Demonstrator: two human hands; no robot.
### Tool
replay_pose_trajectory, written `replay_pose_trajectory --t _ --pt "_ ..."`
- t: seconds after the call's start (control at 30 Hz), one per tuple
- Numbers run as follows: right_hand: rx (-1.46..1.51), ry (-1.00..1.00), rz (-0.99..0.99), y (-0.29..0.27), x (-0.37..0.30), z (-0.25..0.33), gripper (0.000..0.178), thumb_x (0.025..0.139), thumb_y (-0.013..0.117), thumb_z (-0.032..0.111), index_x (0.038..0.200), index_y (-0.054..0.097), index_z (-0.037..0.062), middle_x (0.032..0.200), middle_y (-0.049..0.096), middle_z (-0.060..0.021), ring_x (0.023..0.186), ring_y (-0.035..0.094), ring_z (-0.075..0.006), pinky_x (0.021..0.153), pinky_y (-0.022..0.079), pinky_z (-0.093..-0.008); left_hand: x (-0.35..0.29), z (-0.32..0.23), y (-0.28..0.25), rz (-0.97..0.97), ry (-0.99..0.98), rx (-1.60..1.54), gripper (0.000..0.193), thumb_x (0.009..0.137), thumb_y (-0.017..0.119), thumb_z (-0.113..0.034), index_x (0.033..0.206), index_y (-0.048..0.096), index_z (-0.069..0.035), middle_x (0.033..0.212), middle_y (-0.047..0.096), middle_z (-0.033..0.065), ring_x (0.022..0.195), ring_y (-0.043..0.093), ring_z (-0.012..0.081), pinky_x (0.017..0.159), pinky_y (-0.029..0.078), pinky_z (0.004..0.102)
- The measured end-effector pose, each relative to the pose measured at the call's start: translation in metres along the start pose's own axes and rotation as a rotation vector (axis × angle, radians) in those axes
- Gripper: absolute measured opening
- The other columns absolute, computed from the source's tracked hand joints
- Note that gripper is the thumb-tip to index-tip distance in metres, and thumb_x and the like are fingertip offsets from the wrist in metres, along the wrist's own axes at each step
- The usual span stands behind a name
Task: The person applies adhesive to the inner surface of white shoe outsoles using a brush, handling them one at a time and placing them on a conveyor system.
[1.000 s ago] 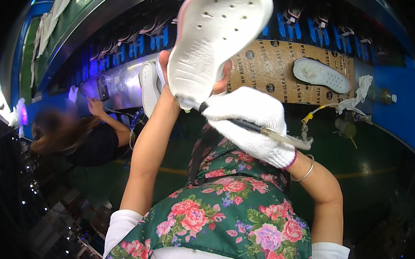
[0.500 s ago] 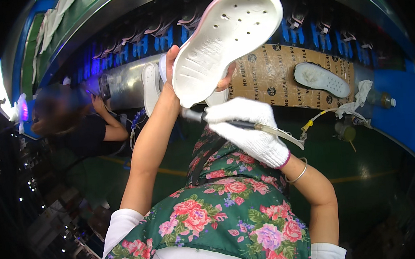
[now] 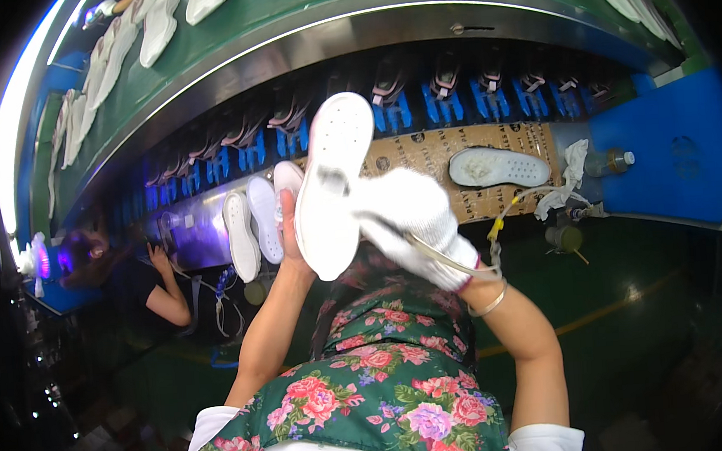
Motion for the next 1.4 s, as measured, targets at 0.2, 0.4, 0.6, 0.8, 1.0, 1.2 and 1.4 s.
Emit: replay_pose_trajectory --t 0.2,0.4,0.6,0.8,1.0,1.2,1.4 --pt "0.764 0.513 -0.338 -0.035 -0.052 -0.011 0.020 0.080 0.073 -0.007 0.100 0.076 -0.0057 0.106 0.076 -0.0177 0.091 0.073 -0.0224 0.079 0.058 -0.0315 0.008 -0.028 0.054 0.615 -0.172 0.295 0.126 0.063 0.094 -0.049 0.159 0.024 -0.007 0.141 0.046 0.0306 0.114 0.061 0.0496 0.082 0.062 0.0572" --pt "0.830 0.767 -0.589 -0.029 -0.078 -0.038 0.022 0.081 0.070 -0.012 0.103 0.073 -0.0086 0.108 0.074 -0.0213 0.095 0.073 -0.0234 0.083 0.059 -0.0294 0.126 -0.042 0.173 0.749 0.027 0.263 0.094 0.095 0.058 -0.065 0.156 0.027 -0.001 0.147 0.042 0.0298 0.122 0.058 0.0484 0.095 0.056 0.0611" --pt "0.694 0.849 -0.538 0.010 -0.102 -0.062 0.020 0.082 0.076 -0.007 0.102 0.076 -0.0043 0.098 0.076 -0.0090 0.083 0.069 -0.0123 0.076 0.056 -0.0241 0.163 -0.004 0.243 0.266 -0.190 0.136 0.093 0.102 0.047 -0.061 0.161 0.009 0.000 0.153 0.030 0.0369 0.137 0.041 0.0554 0.115 0.041 0.0565" --pt "0.798 0.978 -0.563 0.021 -0.109 -0.064 0.021 0.085 0.076 -0.003 0.106 0.075 -0.0048 0.095 0.076 -0.0096 0.079 0.071 -0.0135 0.070 0.056 -0.0231 0.184 -0.195 0.201 -0.482 1.424 1.997 0.089 0.076 0.082 -0.041 0.146 0.046 0.001 0.127 0.060 0.0270 0.110 0.067 0.0354 0.090 0.056 0.0468" --pt "0.874 1.015 -0.485 0.040 -0.085 -0.063 0.023 0.085 0.076 -0.001 0.108 0.075 -0.0043 0.096 0.076 -0.0106 0.079 0.071 -0.0136 0.070 0.055 -0.0233 0.124 -0.301 0.141 -0.306 1.161 1.967 0.022 0.085 0.075 -0.010 0.106 0.071 -0.004 0.106 0.064 0.0122 0.096 0.069 0.0283 0.082 0.052 0.0381" --pt "0.976 0.925 -0.484 0.032 -0.056 -0.055 0.022 0.086 0.074 -0.001 0.108 0.074 -0.0054 0.099 0.076 -0.0137 0.078 0.069 -0.0156 0.070 0.054 -0.0253 -0.024 -0.276 0.091 0.070 1.570 1.406 0.026 0.097 0.058 -0.008 0.123 0.054 -0.002 0.135 0.053 0.0178 0.118 0.061 0.0302 0.096 0.054 0.0382" --pt "1.164 0.836 -0.483 0.009 -0.024 -0.039 0.018 0.087 0.070 -0.002 0.105 0.073 -0.0050 0.112 0.074 -0.0200 0.086 0.071 -0.0202 0.075 0.057 -0.0283 -0.115 -0.246 0.068 -0.416 1.365 0.968 0.022 0.100 0.052 -0.014 0.121 0.055 -0.004 0.115 0.067 0.0148 0.100 0.068 0.0231 0.088 0.058 0.0347"
Point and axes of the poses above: each hand's wrist, its own x-axis towards the middle knuckle, its own y-axis out of the palm, z = x × y, the point moved 2 cm from there along x, towards the middle knuckle
